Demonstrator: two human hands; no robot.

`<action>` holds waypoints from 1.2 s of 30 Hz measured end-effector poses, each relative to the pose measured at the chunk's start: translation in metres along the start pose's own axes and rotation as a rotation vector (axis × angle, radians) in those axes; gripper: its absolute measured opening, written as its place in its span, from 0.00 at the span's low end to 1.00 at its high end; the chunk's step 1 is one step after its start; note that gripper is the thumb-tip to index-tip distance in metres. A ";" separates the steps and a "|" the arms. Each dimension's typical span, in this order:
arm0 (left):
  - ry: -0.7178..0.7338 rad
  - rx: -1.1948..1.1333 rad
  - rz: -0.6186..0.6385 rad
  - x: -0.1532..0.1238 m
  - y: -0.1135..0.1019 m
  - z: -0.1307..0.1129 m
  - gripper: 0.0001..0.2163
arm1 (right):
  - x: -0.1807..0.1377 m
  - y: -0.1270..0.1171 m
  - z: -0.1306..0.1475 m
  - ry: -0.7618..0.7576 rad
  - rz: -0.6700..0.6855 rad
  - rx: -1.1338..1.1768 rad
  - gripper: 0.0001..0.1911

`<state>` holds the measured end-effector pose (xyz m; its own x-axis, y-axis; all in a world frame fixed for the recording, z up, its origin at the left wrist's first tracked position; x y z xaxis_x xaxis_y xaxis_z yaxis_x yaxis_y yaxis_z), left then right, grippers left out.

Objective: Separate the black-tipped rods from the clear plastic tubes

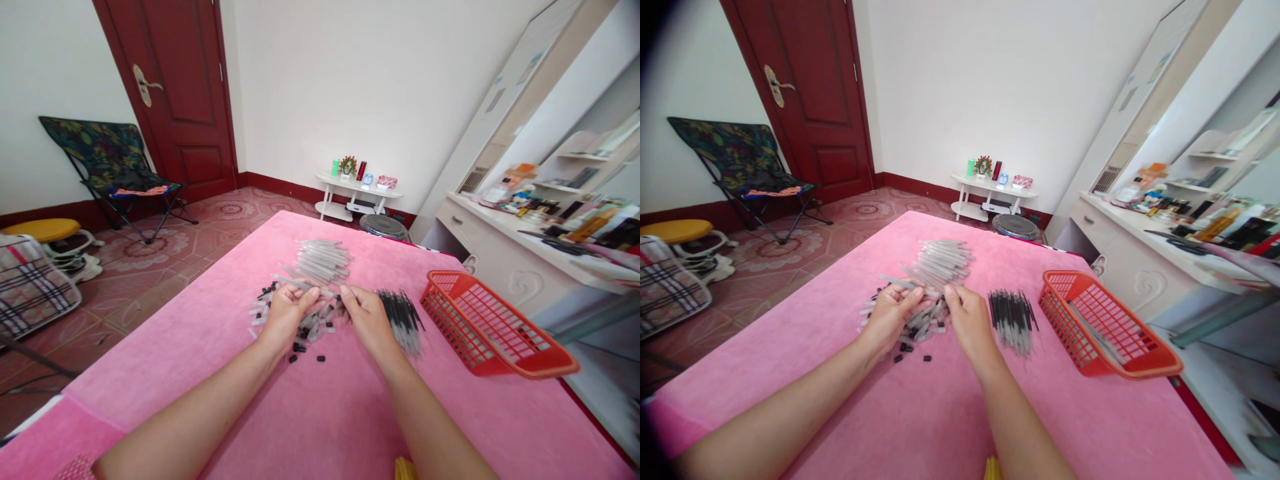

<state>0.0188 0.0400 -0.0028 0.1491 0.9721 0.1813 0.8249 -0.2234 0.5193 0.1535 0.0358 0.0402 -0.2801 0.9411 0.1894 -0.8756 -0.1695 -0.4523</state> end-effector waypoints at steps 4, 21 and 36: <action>-0.003 -0.002 -0.015 0.000 -0.001 0.000 0.11 | 0.001 0.000 -0.001 -0.027 0.010 0.006 0.09; -0.011 -0.001 -0.015 0.001 -0.007 0.004 0.13 | 0.000 0.004 -0.003 -0.019 0.021 -0.013 0.09; -0.021 0.022 0.017 0.001 -0.005 0.005 0.13 | -0.001 0.010 -0.004 0.022 0.090 0.045 0.14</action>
<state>0.0176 0.0426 -0.0098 0.1742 0.9695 0.1724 0.8340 -0.2383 0.4977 0.1460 0.0342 0.0321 -0.3497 0.9277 0.1304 -0.8642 -0.2657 -0.4272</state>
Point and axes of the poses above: each hand's wrist, its own x-axis towards the middle knuckle, its own y-axis out of the palm, z = x × y, the point moved 9 cm from there along x, towards the middle knuckle, and after that the axes turned 10 degrees about z, right-handed, at the moved point
